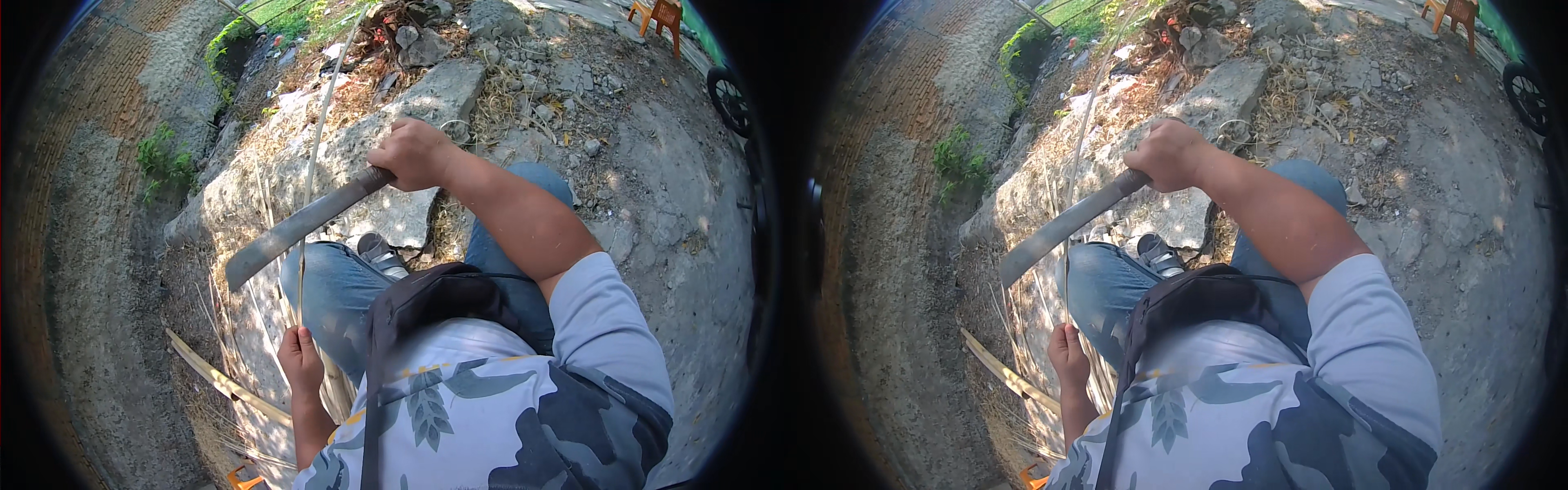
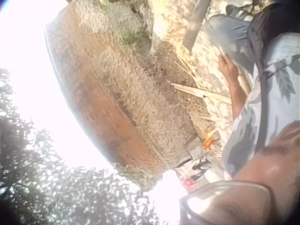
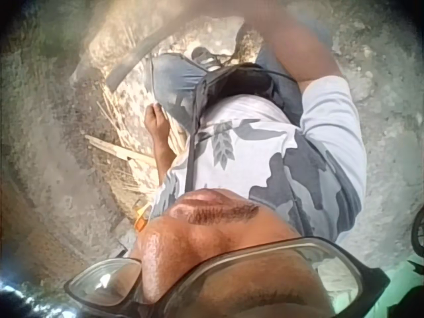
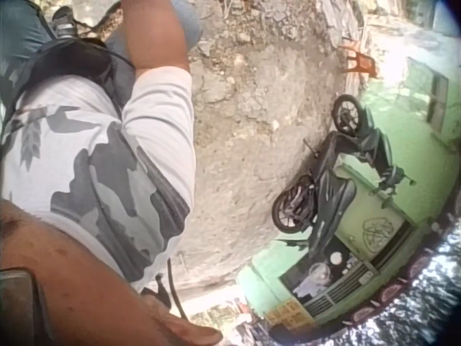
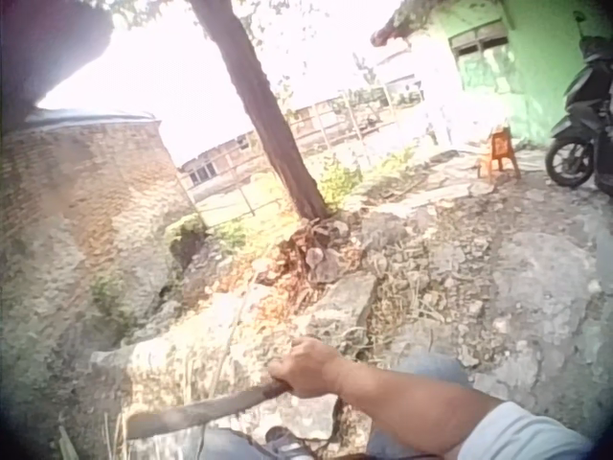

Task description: The person scrapes and trims bamboo strips one at a time using a machete, shaving along the lengths of different strips.

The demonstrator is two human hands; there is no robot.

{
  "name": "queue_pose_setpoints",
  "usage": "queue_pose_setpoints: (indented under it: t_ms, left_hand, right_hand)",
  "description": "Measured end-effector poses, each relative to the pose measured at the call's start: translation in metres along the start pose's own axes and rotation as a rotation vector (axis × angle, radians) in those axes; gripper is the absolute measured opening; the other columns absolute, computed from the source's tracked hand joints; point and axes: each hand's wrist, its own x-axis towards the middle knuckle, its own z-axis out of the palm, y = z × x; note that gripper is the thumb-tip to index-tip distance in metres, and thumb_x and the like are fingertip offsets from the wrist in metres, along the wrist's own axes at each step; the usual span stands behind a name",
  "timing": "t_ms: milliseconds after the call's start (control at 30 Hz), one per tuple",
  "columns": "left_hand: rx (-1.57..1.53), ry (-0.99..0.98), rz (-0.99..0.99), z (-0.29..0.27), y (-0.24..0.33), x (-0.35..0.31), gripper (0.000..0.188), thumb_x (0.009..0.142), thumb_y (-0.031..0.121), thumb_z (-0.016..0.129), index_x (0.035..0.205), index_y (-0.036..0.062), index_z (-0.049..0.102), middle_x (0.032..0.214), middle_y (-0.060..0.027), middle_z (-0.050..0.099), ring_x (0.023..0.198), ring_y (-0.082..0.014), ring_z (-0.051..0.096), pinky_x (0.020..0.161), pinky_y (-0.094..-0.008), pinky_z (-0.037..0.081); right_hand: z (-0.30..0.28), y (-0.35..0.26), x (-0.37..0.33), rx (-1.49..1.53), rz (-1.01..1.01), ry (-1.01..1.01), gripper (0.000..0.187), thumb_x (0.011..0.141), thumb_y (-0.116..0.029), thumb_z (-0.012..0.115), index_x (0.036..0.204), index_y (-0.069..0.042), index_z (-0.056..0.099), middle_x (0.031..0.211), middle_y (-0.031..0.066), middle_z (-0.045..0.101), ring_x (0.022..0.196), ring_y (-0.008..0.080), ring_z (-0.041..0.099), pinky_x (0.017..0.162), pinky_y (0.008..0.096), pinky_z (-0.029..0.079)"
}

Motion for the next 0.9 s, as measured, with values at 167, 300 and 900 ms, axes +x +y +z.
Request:
queue_pose_setpoints:
  t_ms: [167,300,900]
  left_hand:
    - [-0.044,-0.013,-0.044,-0.009,-0.006,-0.008,0.03,0.106,0.024,0.054,0.088,0.0002,0.06,0.069,0.0045,0.05,0.063,-0.004,0.039,0.056,-0.0233,0.033]
    - [-0.104,-0.071,-0.083,-0.008,-0.008,-0.007,0.029,0.106,0.023,0.054,0.089,0.0002,0.061,0.07,0.005,0.049,0.065,-0.0036,0.039,0.056,-0.0229,0.032]
    - [-0.447,-0.085,-0.335,0.019,-0.038,0.001,0.039,0.11,0.037,0.041,0.088,0.0083,0.057,0.068,0.0083,0.041,0.06,-0.0015,0.035,0.054,-0.0199,0.027]
  right_hand:
    - [-0.013,0.022,-0.007,0.146,0.485,-0.129,0.015,0.077,-0.023,0.069,0.09,-0.016,0.068,0.083,0.0091,0.072,0.084,0.0328,0.071,0.076,0.0477,0.055]
    - [-0.011,0.03,-0.012,0.172,0.517,-0.085,0.016,0.077,-0.024,0.069,0.09,-0.015,0.067,0.083,0.0096,0.072,0.083,0.0319,0.071,0.075,0.0472,0.055]
    - [0.005,0.018,-0.01,0.226,0.382,-0.084,0.036,0.082,-0.046,0.076,0.087,-0.013,0.062,0.073,0.0095,0.067,0.073,0.0336,0.068,0.064,0.0482,0.052]
